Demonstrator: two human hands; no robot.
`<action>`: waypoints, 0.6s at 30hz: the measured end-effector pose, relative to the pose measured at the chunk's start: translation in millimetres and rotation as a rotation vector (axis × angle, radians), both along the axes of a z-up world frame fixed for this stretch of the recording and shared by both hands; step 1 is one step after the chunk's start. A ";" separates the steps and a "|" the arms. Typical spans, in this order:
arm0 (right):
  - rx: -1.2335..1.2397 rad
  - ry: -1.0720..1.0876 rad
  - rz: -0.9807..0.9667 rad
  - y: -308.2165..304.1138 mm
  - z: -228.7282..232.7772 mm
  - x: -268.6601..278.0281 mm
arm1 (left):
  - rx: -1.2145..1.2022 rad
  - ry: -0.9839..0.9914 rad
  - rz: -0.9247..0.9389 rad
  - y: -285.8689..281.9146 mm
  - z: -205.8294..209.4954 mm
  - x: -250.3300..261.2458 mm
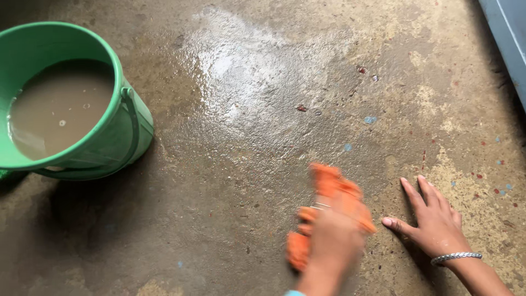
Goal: The person wipes a concrete floor by hand with an orange cloth and repeatedly rinses the cloth in a green bucket of water.
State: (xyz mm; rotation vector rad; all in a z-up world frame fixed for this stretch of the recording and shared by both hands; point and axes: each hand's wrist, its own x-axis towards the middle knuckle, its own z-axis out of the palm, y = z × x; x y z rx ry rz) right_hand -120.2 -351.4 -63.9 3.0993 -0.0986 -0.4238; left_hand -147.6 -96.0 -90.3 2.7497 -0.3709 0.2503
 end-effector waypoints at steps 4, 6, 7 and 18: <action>-0.013 0.005 -0.008 2.3 2.2 0.9 | -0.149 -0.236 -0.272 -13.2 26.7 -16.1; -0.012 0.056 -0.047 5.9 4.3 1.4 | -0.090 -0.165 -0.222 47.0 18.4 11.4; -0.013 0.054 -0.052 7.1 5.1 1.4 | -0.176 -0.108 -0.175 83.4 15.3 28.0; -0.021 0.052 -0.007 6.2 3.7 -0.8 | -0.334 -0.220 0.772 258.7 24.7 49.7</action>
